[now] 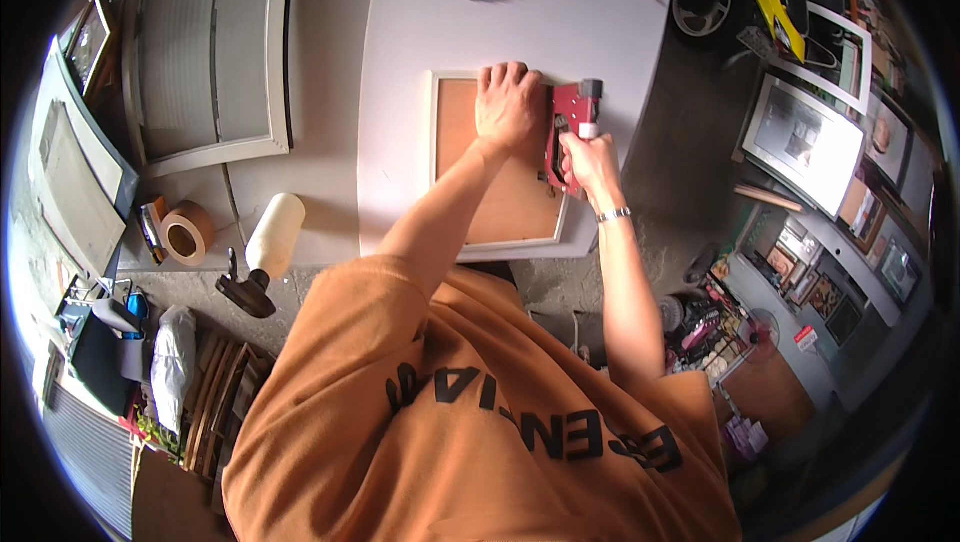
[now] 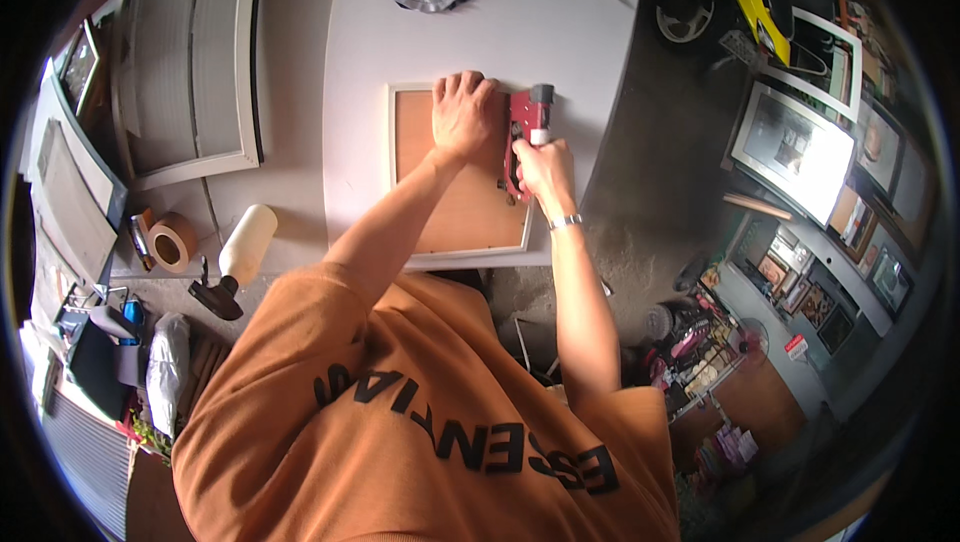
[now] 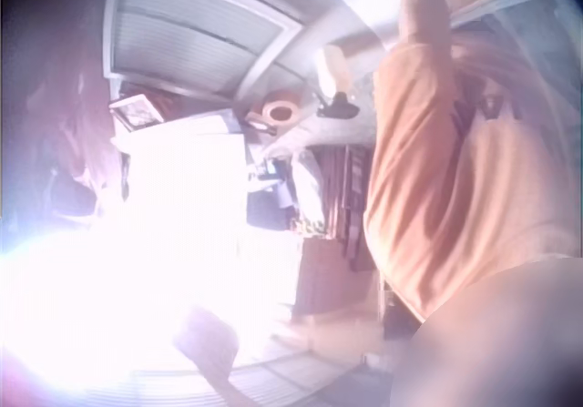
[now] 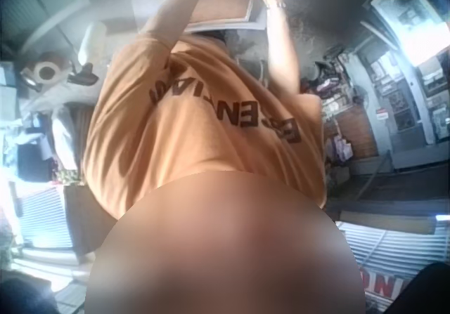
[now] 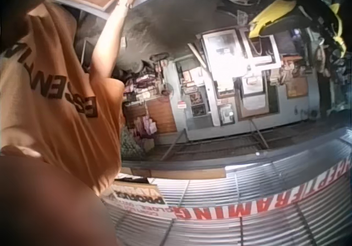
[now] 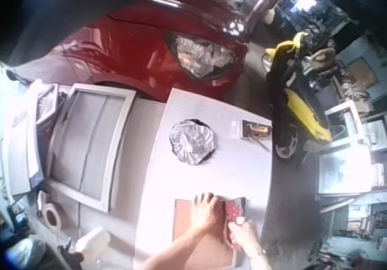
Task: The person assembles a framed artwork by securing the backing with a staple gun, then carries the frame and a large canvas into the shop. They place the items into a branded shopping bag, add a plastic-wrapped accessory, and move a red tote bag.
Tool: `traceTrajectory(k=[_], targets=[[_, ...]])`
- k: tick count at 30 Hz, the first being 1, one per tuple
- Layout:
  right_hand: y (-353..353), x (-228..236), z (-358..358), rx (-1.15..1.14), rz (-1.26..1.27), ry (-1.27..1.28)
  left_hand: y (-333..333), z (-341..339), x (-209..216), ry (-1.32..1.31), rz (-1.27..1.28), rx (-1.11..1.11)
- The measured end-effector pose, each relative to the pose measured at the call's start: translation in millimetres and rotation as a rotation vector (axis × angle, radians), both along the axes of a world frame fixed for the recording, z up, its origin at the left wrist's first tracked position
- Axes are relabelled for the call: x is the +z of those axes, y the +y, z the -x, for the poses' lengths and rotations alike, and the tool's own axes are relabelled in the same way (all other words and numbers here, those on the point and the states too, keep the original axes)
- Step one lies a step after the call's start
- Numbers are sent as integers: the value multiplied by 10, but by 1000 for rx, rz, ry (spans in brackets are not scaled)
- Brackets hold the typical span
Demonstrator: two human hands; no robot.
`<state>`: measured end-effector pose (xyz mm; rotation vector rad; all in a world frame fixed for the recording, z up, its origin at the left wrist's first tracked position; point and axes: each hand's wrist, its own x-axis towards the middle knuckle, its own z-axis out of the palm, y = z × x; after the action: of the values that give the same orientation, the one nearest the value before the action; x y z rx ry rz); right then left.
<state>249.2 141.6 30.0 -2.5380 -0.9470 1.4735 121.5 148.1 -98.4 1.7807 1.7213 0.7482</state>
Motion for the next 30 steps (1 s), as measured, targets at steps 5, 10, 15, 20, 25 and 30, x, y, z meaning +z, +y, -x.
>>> traceTrajectory(k=[5,10,15,20,25,30], targets=[[-204,127,4,19,-157,252,19,-14,25,5,16,17],[-630,21,236,-75,-243,381,-22,237,37,-54,-24,32],[-700,-283,579,6,-247,317,-166,804,7,26,-68,147],[-425,-392,894,69,-239,176,-192,897,-27,-38,-69,116],[-154,-239,978,-64,-150,263,-204,863,-92,-27,-107,130],[-186,-91,1119,10,-86,34,-205,873,-47,-70,-54,95]])
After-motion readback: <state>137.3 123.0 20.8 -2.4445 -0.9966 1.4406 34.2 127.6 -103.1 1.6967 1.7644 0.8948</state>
